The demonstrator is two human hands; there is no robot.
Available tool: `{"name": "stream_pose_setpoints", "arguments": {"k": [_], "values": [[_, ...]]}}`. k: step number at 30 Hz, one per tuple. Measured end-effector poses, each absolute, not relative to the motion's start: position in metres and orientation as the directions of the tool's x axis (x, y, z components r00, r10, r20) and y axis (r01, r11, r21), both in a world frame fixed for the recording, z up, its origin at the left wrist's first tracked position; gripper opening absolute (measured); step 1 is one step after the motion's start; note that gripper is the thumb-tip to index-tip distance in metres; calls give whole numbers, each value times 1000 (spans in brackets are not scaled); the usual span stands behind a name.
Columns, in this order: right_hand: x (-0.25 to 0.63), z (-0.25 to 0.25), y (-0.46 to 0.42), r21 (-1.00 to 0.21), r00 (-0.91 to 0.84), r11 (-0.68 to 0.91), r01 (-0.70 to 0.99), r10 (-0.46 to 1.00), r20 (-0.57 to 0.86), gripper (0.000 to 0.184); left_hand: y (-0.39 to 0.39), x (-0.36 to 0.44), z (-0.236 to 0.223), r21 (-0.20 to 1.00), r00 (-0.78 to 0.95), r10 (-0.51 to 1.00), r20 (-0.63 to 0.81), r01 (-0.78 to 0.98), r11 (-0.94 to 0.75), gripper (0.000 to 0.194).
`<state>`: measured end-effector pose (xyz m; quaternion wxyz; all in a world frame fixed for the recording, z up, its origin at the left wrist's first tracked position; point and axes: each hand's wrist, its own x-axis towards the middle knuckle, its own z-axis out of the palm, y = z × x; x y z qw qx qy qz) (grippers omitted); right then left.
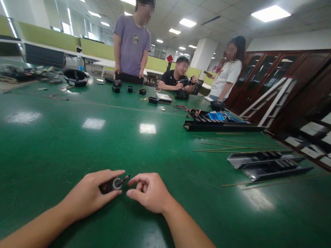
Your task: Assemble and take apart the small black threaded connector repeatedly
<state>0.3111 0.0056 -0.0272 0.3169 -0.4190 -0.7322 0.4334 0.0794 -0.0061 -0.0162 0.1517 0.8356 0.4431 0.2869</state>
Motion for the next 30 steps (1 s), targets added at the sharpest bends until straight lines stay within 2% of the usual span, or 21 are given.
{"name": "stream_pose_setpoints", "arguments": {"k": [2, 7, 13, 20, 25, 30], "values": [[310, -26, 4, -891, -434, 278, 360, 895, 104, 29, -3, 81, -19, 497, 395, 840, 373, 679, -540, 41], [308, -24, 1, -878, -426, 302, 372, 896, 127, 32, -4, 81, -17, 480, 421, 816, 395, 663, -574, 20], [309, -23, 1, -868, -451, 314, 386, 885, 119, 33, -6, 81, -21, 537, 406, 816, 411, 616, -577, 26], [309, -23, 2, -856, -461, 322, 404, 880, 113, 32, -7, 85, -20, 698, 476, 834, 281, 495, -518, 34], [309, -24, 2, -838, -461, 351, 417, 877, 138, 30, -8, 86, -18, 680, 525, 818, 236, 512, -525, 33], [309, -24, 2, -841, -467, 343, 418, 875, 125, 32, -5, 86, -21, 630, 480, 815, 323, 534, -564, 34]]}}
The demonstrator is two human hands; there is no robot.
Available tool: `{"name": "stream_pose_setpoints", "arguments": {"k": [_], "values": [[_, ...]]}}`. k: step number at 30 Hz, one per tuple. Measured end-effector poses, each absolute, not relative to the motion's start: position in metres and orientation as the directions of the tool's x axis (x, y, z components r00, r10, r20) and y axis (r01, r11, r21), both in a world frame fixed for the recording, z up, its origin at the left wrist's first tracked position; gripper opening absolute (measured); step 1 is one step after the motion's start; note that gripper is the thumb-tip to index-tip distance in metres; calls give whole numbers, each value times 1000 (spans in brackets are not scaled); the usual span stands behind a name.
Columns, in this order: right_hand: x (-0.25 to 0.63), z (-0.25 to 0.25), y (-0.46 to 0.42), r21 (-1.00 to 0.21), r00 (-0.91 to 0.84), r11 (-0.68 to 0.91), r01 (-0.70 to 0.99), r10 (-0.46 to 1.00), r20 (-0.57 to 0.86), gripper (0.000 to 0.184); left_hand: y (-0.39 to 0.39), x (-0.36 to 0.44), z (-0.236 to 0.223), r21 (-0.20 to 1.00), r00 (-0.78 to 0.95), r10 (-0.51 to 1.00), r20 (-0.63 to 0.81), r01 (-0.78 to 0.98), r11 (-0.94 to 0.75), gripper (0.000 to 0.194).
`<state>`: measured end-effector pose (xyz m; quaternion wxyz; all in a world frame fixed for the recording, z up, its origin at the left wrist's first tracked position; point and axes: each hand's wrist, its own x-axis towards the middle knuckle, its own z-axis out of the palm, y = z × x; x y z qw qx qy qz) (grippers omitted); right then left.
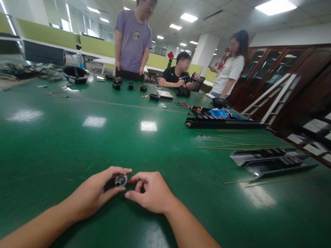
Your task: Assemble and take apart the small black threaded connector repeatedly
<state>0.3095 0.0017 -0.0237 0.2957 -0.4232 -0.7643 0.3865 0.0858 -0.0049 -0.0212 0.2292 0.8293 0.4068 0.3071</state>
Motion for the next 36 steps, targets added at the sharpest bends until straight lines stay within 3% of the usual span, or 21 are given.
{"name": "stream_pose_setpoints", "arguments": {"k": [6, 14, 22, 26, 31, 36], "values": [[309, -23, 1, -857, -458, 329, 396, 880, 126, 32, -2, 82, -23, 563, 419, 793, 442, 559, -609, 30], [309, -21, -2, -873, -460, 317, 372, 879, 124, 36, -3, 83, -23, 556, 423, 798, 428, 573, -602, 31], [310, -18, -2, -839, -412, 413, 355, 874, 256, 46, -4, 83, -17, 455, 544, 695, 470, 525, -719, 31], [309, -17, -2, -829, -424, 429, 359, 866, 265, 41, -3, 83, -17, 377, 576, 629, 522, 505, -776, 37], [309, -18, -2, -820, -420, 427, 381, 870, 258, 34, -4, 82, -21, 408, 525, 696, 490, 568, -715, 47], [309, -21, -1, -823, -420, 429, 372, 869, 263, 31, -4, 82, -21, 413, 505, 709, 492, 582, -701, 40]]}}
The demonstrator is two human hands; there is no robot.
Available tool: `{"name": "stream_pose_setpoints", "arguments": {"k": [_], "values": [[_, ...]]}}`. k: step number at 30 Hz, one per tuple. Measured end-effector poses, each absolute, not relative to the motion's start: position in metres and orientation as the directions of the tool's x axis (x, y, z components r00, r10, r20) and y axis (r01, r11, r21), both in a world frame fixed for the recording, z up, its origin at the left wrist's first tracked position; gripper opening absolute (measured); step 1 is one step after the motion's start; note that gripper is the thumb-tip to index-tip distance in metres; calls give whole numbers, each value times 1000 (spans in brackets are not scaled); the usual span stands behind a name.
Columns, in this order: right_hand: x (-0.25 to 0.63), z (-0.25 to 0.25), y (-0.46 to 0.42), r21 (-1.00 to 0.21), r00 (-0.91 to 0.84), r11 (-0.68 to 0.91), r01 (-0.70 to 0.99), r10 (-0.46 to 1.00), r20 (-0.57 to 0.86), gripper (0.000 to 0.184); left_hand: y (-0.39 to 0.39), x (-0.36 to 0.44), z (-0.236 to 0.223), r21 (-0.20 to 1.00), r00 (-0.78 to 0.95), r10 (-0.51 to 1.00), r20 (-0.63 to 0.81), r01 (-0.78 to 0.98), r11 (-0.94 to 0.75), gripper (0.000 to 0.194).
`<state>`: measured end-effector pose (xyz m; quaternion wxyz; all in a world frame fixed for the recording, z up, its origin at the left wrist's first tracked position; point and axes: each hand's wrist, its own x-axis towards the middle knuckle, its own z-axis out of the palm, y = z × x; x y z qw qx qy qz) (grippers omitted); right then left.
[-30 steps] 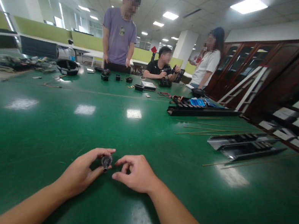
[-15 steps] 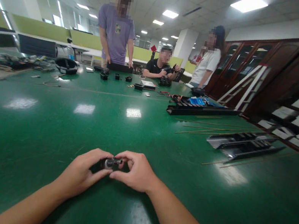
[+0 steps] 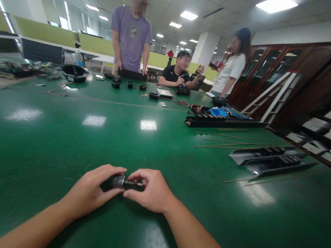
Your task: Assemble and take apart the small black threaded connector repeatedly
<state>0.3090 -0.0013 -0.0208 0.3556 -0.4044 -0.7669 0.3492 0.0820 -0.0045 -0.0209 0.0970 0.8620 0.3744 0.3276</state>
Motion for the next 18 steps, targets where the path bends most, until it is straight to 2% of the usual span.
{"name": "stream_pose_setpoints", "arguments": {"k": [7, 18], "values": [[309, -22, -2, -826, -430, 451, 337, 855, 290, 26, -6, 86, -12, 422, 535, 668, 518, 520, -743, 23], [310, -21, -2, -800, -427, 491, 343, 841, 333, 19, -6, 85, -20, 406, 542, 634, 552, 490, -772, 28]]}}
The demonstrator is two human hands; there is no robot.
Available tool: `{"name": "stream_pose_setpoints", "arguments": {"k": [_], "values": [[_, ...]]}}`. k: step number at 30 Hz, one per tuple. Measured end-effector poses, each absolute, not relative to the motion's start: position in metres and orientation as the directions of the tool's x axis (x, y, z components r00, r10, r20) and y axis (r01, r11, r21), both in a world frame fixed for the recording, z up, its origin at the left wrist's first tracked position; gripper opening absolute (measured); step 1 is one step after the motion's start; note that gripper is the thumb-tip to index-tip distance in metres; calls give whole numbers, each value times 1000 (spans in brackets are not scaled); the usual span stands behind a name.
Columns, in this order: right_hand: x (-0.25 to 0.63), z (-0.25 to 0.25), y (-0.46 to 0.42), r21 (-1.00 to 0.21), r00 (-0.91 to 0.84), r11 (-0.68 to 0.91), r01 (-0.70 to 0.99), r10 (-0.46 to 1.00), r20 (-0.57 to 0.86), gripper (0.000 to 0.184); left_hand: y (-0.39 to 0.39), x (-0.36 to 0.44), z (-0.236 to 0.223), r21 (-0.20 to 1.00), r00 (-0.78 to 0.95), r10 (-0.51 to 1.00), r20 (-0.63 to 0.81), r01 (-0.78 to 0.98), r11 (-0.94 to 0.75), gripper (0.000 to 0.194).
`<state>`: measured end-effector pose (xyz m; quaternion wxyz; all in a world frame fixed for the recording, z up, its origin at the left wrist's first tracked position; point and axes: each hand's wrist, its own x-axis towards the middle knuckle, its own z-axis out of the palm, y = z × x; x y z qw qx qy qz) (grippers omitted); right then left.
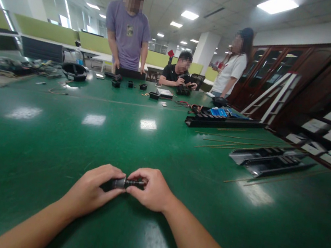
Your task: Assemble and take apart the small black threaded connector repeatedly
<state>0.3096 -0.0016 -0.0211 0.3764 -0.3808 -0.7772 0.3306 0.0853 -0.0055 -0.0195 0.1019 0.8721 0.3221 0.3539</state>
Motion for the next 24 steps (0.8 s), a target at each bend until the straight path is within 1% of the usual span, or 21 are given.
{"name": "stream_pose_setpoints", "arguments": {"k": [14, 24], "values": [[308, -24, 1, -780, -417, 482, 398, 853, 315, 14, -4, 85, -20, 439, 519, 686, 510, 529, -726, 23], [309, -26, 0, -792, -404, 453, 408, 868, 289, 13, -7, 88, -15, 432, 522, 672, 525, 517, -739, 20]]}}
